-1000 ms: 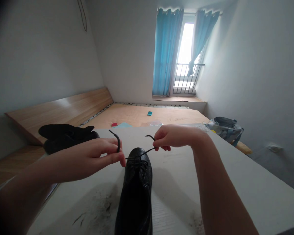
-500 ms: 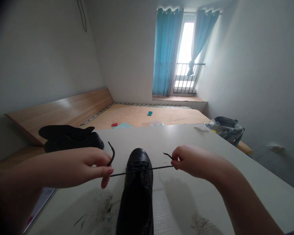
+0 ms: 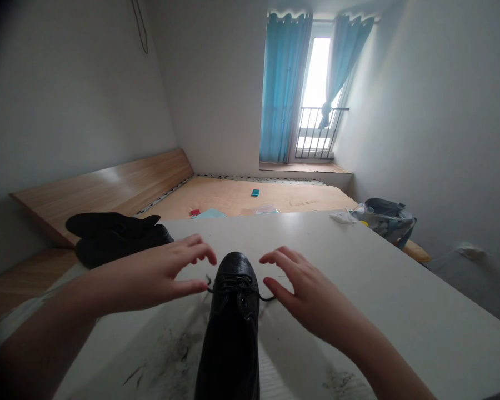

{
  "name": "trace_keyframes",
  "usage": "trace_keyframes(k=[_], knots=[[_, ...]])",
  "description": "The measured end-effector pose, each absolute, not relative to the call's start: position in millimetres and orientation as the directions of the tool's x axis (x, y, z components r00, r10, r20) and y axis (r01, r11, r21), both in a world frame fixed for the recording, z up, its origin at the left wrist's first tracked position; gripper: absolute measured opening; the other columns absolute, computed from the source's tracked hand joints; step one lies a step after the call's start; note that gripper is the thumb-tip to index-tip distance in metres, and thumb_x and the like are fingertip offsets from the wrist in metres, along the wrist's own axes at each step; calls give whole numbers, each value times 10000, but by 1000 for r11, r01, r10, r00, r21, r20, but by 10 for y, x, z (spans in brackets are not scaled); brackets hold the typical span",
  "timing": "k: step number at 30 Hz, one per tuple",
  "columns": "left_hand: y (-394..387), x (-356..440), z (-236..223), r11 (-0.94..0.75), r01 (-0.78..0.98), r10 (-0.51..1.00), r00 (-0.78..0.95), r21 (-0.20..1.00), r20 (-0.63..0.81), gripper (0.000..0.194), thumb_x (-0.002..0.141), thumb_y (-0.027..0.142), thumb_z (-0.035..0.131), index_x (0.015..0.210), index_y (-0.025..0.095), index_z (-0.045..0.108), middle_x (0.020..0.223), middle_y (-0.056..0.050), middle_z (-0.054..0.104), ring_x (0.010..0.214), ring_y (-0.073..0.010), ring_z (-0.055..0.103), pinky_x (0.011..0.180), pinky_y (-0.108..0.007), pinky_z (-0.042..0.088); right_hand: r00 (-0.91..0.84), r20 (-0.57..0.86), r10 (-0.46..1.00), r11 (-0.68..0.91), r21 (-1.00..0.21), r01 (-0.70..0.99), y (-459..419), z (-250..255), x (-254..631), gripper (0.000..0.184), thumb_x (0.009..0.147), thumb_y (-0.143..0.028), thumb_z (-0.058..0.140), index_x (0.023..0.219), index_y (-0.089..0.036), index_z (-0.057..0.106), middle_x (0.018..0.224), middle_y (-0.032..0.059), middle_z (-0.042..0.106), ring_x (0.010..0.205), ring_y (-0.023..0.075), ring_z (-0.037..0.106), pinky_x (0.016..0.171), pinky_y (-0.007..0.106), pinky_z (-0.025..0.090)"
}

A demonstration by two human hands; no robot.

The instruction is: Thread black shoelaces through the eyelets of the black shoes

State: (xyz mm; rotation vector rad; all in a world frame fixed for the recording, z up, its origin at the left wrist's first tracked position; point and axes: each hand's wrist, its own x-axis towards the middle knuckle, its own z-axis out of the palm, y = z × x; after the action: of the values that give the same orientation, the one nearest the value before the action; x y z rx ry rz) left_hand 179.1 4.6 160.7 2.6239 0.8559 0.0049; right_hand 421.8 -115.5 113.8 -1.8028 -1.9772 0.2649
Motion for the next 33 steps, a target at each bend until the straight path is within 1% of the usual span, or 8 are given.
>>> trace_keyframes(k=[2,5,8,12,18,24,30,33], knots=[[-41,1888,1580,-798,494,481,867,346,-128,188,816,382,591,960,263,613,1057,-5,592,947,-198,551,792,-288,391,-144,206,968,227,-465,856,-1106,1103,4081,162,927,-311,478,1073,-274,540,1105,24,571,1022,189,534,872,343,438],[-139,1999,1548,-830,470,449,883,300,-139,54,807,263,583,828,228,619,889,11,637,883,-185,561,750,-283,383,-189,224,956,278,-486,828,-1051,1020,3959,50,920,-221,488,934,-238,533,978,16,568,957,186,519,826,340,430],[-177,2036,1535,-836,475,453,880,276,-142,114,832,240,501,783,220,602,793,8,643,780,-175,567,643,-272,365,-169,247,954,278,-517,810,-1041,961,3922,75,915,-173,465,875,-220,505,917,14,551,901,179,509,786,330,419],[-175,2020,1523,-819,485,469,874,306,-130,114,833,286,460,806,223,551,727,13,619,663,-158,544,543,-263,318,-106,226,968,225,-609,760,-1059,962,3884,77,888,-157,476,839,-213,498,872,6,558,844,165,516,751,304,411],[-140,2005,1520,-783,518,506,853,344,-130,144,864,288,407,887,248,543,739,15,610,665,-161,542,539,-269,313,-10,85,996,76,-822,564,-1040,928,3863,89,876,-243,511,797,-203,522,769,-8,565,741,148,525,683,280,407],[-92,1972,1533,-766,543,539,834,345,-117,213,893,319,385,913,236,580,786,-5,631,706,-171,557,571,-282,335,-20,-24,1000,-17,-960,278,-1023,866,3928,218,827,-384,599,801,-177,534,700,-23,505,651,116,445,600,260,362],[-53,1948,1522,-783,523,511,850,337,-131,272,874,414,460,799,235,650,722,6,644,647,-152,542,526,-271,298,-39,-112,993,-111,-994,17,-1083,984,3893,340,783,-474,648,890,-196,486,665,-57,496,603,107,522,585,257,400],[-63,1945,1550,-792,510,501,857,335,-119,278,879,414,457,774,230,637,711,11,641,638,-149,534,527,-264,297,-58,-168,984,-168,-986,13,-1092,1013,3891,354,792,-508,618,905,-206,472,624,-87,418,451,52,377,432,208,251]])
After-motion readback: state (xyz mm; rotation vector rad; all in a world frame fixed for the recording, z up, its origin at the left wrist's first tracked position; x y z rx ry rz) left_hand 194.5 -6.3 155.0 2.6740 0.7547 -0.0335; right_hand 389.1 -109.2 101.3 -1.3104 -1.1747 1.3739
